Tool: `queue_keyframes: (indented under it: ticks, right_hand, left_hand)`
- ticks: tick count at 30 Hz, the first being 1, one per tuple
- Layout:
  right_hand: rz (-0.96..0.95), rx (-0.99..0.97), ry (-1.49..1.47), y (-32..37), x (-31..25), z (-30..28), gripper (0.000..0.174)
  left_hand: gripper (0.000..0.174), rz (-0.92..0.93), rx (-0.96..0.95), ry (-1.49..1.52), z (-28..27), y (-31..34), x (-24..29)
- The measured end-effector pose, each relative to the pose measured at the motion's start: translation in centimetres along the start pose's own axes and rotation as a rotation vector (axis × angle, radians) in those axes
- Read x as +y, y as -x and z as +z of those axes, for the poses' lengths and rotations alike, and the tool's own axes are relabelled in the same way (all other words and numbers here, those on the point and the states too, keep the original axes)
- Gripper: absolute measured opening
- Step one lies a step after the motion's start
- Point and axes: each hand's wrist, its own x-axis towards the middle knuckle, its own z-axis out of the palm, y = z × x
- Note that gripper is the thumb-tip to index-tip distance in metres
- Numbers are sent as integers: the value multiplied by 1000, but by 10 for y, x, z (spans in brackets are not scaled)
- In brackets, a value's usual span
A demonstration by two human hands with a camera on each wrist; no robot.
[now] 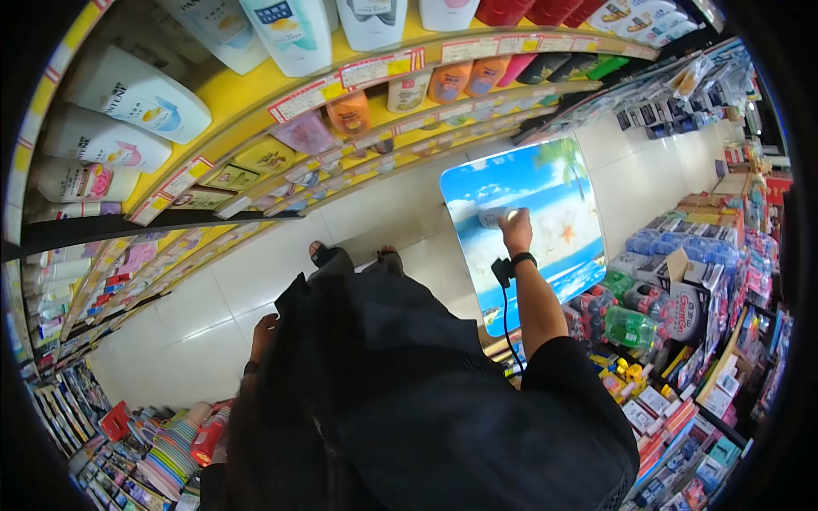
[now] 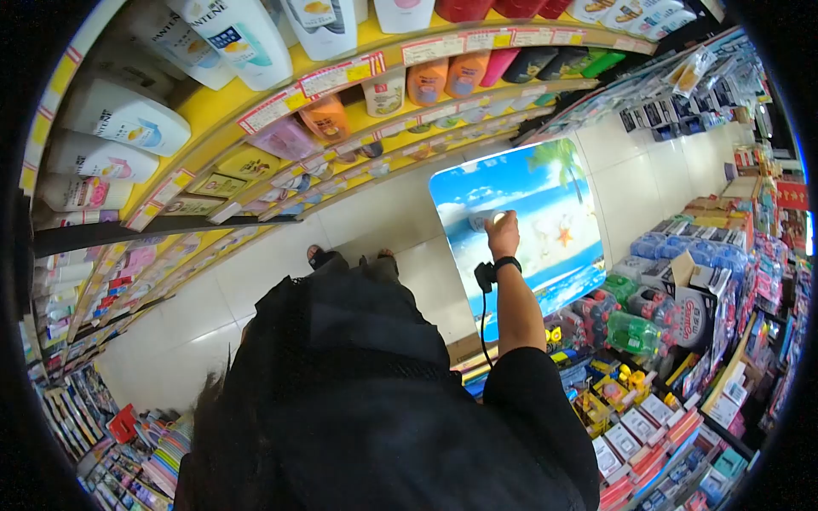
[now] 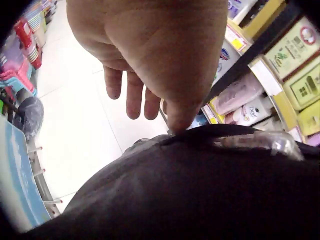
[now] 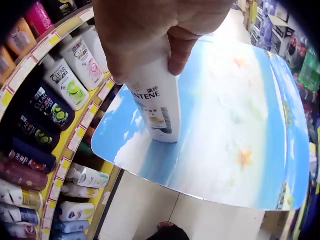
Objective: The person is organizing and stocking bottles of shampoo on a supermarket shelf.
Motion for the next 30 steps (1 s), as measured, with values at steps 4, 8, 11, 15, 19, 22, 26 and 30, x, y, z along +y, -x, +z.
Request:
queue_keyframes:
  ticks: [4, 8, 11, 15, 19, 22, 26, 30]
  right_hand:
    - [-25, -42, 52, 2, -4, -3, 58]
    - [-138, -43, 5, 5, 6, -3, 65]
    - [-136, -44, 1, 6, 7, -7, 81]
    - [-314, 77, 84, 6, -24, -28, 84]
    - [-585, 192, -55, -7, -117, -69, 73]
    - [-749, 101, -399, -9, -210, -104, 62]
    - [-1023, 45, -610, 30, -345, -164, 57]
    - [-1372, 235, -543, 59, -442, -196, 60]
  left_hand:
    - [45, 77, -7, -129, -10, -12, 19]
    - [45, 83, -9, -104, -1, -23, 21]
    - [44, 162, -11, -88, 4, -30, 12]
    - [47, 73, -8, 3, 10, -40, 14]
    - [50, 88, -5, -117, 17, -42, 26]
    - [50, 87, 14, -158, 21, -36, 48]
    - [51, 72, 38, -84, 26, -41, 37]
    - [51, 30, 72, -11, 32, -35, 25]
